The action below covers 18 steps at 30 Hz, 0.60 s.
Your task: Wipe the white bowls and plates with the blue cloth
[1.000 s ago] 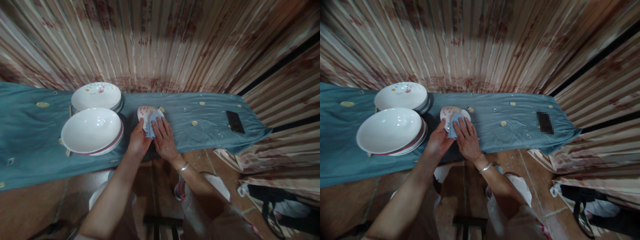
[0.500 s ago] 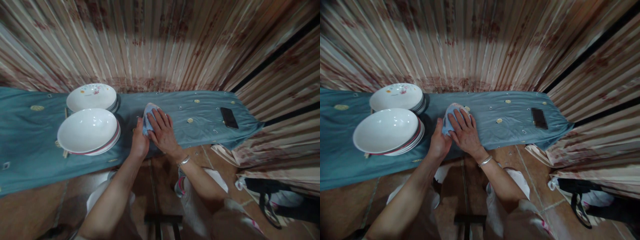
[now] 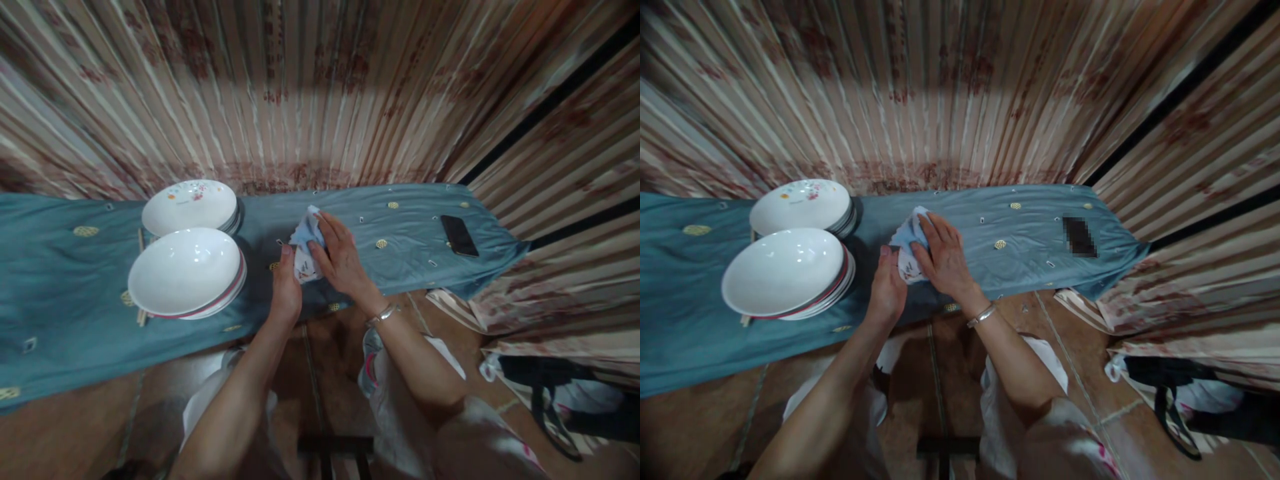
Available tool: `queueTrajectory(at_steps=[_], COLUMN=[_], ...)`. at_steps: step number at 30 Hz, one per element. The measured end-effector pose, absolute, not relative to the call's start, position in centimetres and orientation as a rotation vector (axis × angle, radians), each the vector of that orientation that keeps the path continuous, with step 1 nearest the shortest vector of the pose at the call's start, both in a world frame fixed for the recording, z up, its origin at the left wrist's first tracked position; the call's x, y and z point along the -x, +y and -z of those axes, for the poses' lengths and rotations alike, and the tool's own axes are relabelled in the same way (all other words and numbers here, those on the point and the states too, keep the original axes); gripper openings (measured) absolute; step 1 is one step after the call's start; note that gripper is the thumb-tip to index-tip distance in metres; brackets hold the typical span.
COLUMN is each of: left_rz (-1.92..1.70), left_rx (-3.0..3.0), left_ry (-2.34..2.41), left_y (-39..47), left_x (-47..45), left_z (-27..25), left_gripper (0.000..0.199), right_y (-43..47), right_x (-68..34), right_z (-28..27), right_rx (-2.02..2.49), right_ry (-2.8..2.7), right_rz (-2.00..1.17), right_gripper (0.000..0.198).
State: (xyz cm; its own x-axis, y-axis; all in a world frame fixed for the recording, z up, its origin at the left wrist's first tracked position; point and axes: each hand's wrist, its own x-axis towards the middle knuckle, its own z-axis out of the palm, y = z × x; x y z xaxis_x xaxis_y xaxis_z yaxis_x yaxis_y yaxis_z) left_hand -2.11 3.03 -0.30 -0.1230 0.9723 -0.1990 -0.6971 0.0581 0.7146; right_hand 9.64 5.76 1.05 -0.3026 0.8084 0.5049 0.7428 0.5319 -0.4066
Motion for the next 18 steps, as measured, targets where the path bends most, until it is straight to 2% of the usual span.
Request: queueTrajectory(at_steps=[5, 13, 18], left_rz=[-1.49, -1.459, -1.472], left_rx=[-0.501, -0.524, -0.452], left_ry=[0.839, 0.865, 0.817], left_y=[2.8, 2.6, 2.5], left_x=[2.4, 2.6, 3.1], left_z=[0.6, 0.5, 0.0], left_gripper=[0.014, 0.017, 0.018], right_y=[7.0, 8.8, 9.3], right_x=[-10.4, -11.5, -12.1], right_z=[-0.9, 0.3, 2.2], right_rx=[1.214, 1.186, 1.175], right_ry=[-1.923, -1.455, -1.251], right_rz=[-0.368, -0.919, -1.025], right_gripper=[0.056, 0.049, 0.051])
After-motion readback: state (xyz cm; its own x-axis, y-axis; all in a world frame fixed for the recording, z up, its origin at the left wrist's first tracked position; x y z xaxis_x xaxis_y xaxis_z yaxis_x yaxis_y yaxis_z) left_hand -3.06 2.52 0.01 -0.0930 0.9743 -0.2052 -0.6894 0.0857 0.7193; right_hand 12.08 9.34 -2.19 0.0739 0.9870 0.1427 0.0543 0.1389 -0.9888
